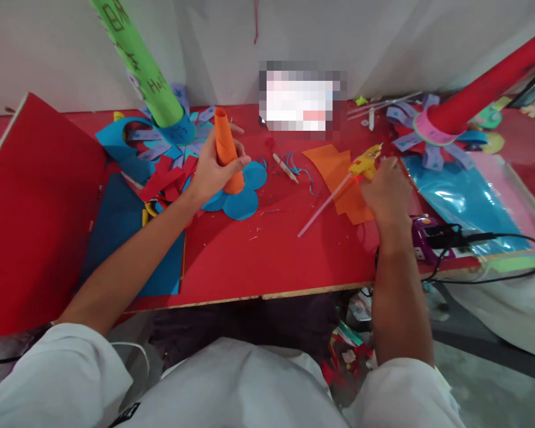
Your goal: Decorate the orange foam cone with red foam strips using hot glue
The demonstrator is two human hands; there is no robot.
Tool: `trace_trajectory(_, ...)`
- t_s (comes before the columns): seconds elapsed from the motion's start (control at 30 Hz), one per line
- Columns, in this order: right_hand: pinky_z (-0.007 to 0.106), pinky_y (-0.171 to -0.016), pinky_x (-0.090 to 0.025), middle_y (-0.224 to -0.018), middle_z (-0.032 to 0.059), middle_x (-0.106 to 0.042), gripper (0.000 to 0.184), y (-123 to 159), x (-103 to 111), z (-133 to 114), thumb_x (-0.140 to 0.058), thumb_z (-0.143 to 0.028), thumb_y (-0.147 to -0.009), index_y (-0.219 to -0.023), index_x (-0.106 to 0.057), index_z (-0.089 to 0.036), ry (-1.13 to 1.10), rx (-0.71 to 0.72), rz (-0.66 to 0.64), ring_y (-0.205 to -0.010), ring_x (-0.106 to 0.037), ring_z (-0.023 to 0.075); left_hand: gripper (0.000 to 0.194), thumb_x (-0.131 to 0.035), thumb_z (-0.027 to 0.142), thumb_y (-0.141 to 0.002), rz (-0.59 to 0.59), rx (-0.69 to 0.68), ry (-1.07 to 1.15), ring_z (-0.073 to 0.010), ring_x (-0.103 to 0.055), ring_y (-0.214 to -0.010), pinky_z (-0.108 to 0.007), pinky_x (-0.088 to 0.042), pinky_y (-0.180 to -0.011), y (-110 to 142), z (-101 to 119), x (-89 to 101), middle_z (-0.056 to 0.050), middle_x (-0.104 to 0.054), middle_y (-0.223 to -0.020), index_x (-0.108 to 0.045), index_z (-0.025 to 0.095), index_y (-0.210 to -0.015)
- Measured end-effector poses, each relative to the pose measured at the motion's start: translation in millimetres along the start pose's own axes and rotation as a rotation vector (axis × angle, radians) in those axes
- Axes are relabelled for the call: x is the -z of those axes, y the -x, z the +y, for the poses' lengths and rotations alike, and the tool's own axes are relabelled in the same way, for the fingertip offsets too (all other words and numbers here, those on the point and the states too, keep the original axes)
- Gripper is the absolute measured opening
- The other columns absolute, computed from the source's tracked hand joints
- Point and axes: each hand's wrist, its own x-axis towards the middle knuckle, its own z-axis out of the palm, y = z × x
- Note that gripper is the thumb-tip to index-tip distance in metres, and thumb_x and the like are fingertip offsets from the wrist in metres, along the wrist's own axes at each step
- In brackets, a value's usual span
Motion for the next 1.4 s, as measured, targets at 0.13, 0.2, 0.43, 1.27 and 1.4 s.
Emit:
trace_trajectory(0.13,0.046,-0.093,-0.045,-0.131,0.0288,-0.068,0.049,11.1,-5.9,-13.6,-0.066,-0.018,-0.087,-0.134,-0.054,-0.017,-0.117,0.259,-0.01,-0.118,-0.065,0.0365,0.052,-0.086,0.055,-0.083,0.07,0.063,-0.058,-0.0184,-0.068,-0.084,-0.034,-0.058,-0.077,17.7,-18.0,1.9,-0.002,-0.069,-0.095,-0.06,0.026,-0.117)
trace_trajectory(0.2,0.048,-0.099,-0.045,-0.132,0.0286,-0.067,0.051,16.3,-10.9,-21.1,-0.062,-0.015,-0.083,-0.133,-0.054,-0.017,-0.149,0.398,-0.024,-0.121,-0.061,0.0373,0.049,-0.083,0.055,-0.085,0.087,0.086,-0.063,-0.0186,-0.068,-0.085,-0.035,-0.059,-0.079,22.3,-22.3,3.8,-0.003,-0.07,-0.097,-0.059,0.025,-0.116)
trace_trajectory(0.43,0.06,-0.103,-0.049,-0.125,0.0192,-0.07,0.04,24.7,-18.0,-49.7,-0.054,-0.04,-0.096,-0.132,-0.06,-0.023,-0.363,0.738,-0.115,-0.118,-0.062,0.0396,0.048,-0.083,0.055,-0.085,-0.028,0.059,0.036,-0.0184,-0.069,-0.086,-0.035,-0.059,-0.081,12.6,-10.8,15.9,-0.004,-0.071,-0.099,-0.062,0.024,-0.115)
trace_trajectory(1.27,0.054,-0.087,-0.061,-0.096,0.0077,-0.076,0.024,66.7,-11.4,-124.6,-0.069,-0.056,-0.099,-0.096,-0.068,-0.033,-0.879,0.93,-0.107,-0.092,-0.073,0.0315,0.072,-0.073,0.083,-0.084,-0.124,0.148,0.055,-0.0215,-0.07,-0.098,-0.036,-0.058,-0.087,18.1,-27.3,23.5,-0.01,-0.071,-0.111,-0.058,0.023,-0.119)
trace_trajectory(1.4,0.05,-0.087,-0.058,-0.096,0.0074,-0.074,0.031,73.1,-10.4,-130.4,-0.066,-0.059,-0.102,-0.093,-0.066,-0.029,-0.748,0.997,-0.16,-0.094,-0.072,0.0301,0.064,-0.073,0.079,-0.087,-0.115,0.119,0.028,-0.0203,-0.068,-0.094,-0.035,-0.057,-0.085,19.7,-31.0,22.6,-0.007,-0.069,-0.105,-0.059,0.023,-0.113)
